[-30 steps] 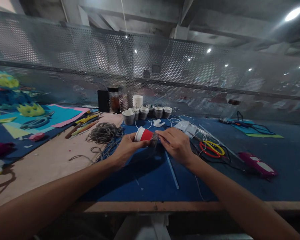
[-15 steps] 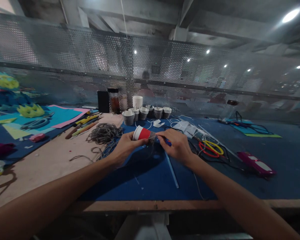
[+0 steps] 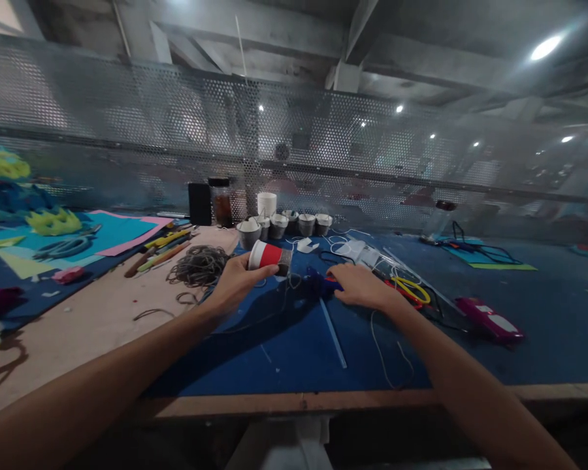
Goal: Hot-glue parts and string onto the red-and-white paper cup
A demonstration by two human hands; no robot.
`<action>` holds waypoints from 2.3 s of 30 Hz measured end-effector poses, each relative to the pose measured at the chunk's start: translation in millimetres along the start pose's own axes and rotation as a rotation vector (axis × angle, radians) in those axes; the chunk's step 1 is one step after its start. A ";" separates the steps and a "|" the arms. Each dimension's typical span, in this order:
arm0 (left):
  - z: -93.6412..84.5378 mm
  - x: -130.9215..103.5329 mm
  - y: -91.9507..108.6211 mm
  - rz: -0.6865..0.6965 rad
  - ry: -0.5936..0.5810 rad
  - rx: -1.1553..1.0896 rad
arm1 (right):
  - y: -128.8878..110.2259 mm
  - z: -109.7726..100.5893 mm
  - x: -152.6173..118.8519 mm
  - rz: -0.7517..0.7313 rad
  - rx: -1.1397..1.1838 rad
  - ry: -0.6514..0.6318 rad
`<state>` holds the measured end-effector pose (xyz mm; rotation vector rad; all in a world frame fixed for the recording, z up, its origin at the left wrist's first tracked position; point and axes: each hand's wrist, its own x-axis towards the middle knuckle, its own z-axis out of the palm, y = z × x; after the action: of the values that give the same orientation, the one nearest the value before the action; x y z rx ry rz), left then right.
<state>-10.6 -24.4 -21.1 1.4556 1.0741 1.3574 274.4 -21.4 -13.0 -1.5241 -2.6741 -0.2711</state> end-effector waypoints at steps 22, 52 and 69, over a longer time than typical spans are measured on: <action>2.3 -8.8 8.9 -0.022 -0.017 0.009 | -36.7 3.7 6.1 0.080 1.167 0.421; 0.9 -9.4 11.4 0.175 0.031 0.165 | -56.1 -11.9 -12.7 -0.052 0.779 0.471; 0.3 -8.3 9.9 0.190 0.035 0.170 | -54.3 -4.9 -12.1 -0.072 0.778 0.472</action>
<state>-10.2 -35.1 -13.8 1.6996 1.1191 1.4564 233.8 -59.5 -16.6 -0.9674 -2.0744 0.3357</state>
